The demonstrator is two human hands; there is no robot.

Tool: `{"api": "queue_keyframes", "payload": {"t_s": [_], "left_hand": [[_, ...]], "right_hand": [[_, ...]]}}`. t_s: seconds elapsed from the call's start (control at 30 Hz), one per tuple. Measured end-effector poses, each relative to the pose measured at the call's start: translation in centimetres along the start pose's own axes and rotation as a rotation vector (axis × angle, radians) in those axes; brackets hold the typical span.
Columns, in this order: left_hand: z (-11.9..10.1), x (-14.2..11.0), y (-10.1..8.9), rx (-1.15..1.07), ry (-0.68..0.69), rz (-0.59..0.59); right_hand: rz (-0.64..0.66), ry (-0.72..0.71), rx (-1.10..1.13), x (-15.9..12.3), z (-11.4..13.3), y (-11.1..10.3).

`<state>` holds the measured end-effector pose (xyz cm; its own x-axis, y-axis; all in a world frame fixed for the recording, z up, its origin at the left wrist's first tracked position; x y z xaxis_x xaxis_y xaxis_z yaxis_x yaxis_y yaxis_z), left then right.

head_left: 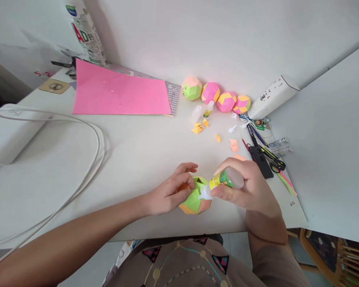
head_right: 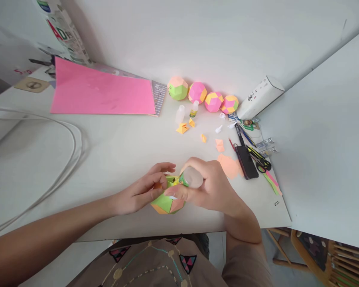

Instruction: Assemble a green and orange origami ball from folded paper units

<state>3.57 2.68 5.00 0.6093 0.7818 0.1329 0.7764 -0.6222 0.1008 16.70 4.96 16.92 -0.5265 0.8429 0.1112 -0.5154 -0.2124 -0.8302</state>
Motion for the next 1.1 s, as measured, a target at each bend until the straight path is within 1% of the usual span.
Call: {"api": "queue_keyframes", "payload": {"t_s": [0.13,0.3,0.47,0.53,0.6,0.67,0.73,0.8,0.83,0.87,0.93,1.0,1.1], "left_hand": [[-0.1,0.0,0.0,-0.019,-0.004,0.001],[-0.1,0.1,0.0,0.007,-0.005,0.006],[-0.3,0.0,0.0,-0.022,-0.042,-0.015],[-0.4,0.0,0.0,-0.024,-0.040,-0.008],[-0.5,0.0,0.0,-0.027,-0.039,-0.015],[-0.5,0.1,-0.2,-0.028,-0.043,-0.027],[-0.5,0.1,-0.3,-0.027,-0.035,-0.038],[-0.6,0.1,-0.5,-0.022,-0.013,-0.044],[-0.7,0.2,-0.6,-0.016,0.007,-0.046],[-0.8,0.2,-0.7,-0.002,0.028,-0.046],[-1.0,0.3,-0.8,0.048,0.068,-0.044],[-1.1,0.4,-0.9,0.102,0.096,-0.041],[-1.0,0.4,-1.1,0.139,0.127,-0.036]], "right_hand": [[-0.025,0.026,0.008,0.1,-0.2,-0.1],[0.054,0.031,0.016,0.1,-0.4,0.3],[0.025,0.073,0.043,0.2,-0.5,0.0],[0.055,0.091,0.072,0.2,-0.6,0.1],[0.057,0.109,0.162,0.1,-1.1,-0.1],[-0.014,0.134,0.322,0.2,-2.3,-0.8],[-0.107,0.174,0.518,0.3,-4.2,-1.6],[-0.115,0.241,0.694,0.4,-6.6,-1.6],[-0.084,0.274,0.749,0.5,-7.8,-1.3],[-0.080,0.289,0.785,0.5,-8.9,-1.0],[-0.109,0.295,0.808,0.2,-11.1,-0.3],[-0.113,0.324,0.747,-0.3,-13.1,1.0],[-0.130,0.361,0.520,-1.0,-15.3,2.9]]}}
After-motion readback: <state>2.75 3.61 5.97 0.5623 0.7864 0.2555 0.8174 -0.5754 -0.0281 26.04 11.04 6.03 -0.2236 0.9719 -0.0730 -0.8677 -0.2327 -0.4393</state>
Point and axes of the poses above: each hand's wrist, its own x-axis towards the middle knuckle, its own y-axis out of the palm, z = x × y, the point moved 6 cm from there along x, towards the middle knuckle, and after that the axes turned 11 degrees about -x, right-handed, at the moved point
